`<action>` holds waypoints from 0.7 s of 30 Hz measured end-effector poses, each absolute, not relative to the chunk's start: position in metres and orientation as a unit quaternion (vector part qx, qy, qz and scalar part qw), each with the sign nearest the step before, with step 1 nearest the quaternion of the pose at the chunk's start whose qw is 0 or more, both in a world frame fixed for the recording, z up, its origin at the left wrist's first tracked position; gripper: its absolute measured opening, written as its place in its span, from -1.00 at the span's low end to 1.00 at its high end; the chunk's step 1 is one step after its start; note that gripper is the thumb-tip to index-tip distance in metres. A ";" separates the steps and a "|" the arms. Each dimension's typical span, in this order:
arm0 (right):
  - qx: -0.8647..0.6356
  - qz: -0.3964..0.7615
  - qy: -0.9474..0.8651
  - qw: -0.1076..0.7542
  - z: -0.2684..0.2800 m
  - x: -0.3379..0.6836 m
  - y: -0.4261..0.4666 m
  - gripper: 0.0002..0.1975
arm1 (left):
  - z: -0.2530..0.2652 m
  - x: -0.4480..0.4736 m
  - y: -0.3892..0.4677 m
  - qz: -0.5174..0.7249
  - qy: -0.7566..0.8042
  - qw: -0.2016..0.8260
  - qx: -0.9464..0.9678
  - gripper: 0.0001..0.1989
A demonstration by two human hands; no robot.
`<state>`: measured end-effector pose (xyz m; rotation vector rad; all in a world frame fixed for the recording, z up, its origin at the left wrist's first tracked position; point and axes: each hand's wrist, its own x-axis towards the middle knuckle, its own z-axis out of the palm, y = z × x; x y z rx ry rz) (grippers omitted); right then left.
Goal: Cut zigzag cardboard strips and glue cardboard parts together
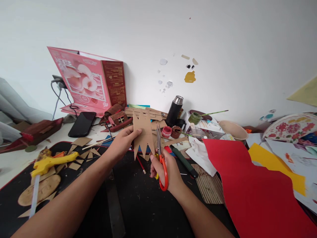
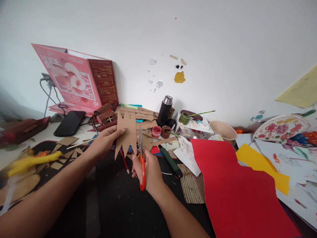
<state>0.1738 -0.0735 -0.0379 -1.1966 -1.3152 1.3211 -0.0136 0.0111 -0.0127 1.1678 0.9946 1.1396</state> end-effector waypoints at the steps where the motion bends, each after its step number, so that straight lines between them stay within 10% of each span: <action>1: -0.482 0.534 -0.531 0.448 -0.038 0.174 -0.074 -0.63 | -0.012 -0.013 0.011 0.488 0.427 0.577 0.497 -0.37; 21: -0.474 0.560 -0.446 0.513 -0.024 0.182 -0.063 -0.46 | -0.007 -0.022 0.018 0.595 0.415 0.467 0.506 -0.50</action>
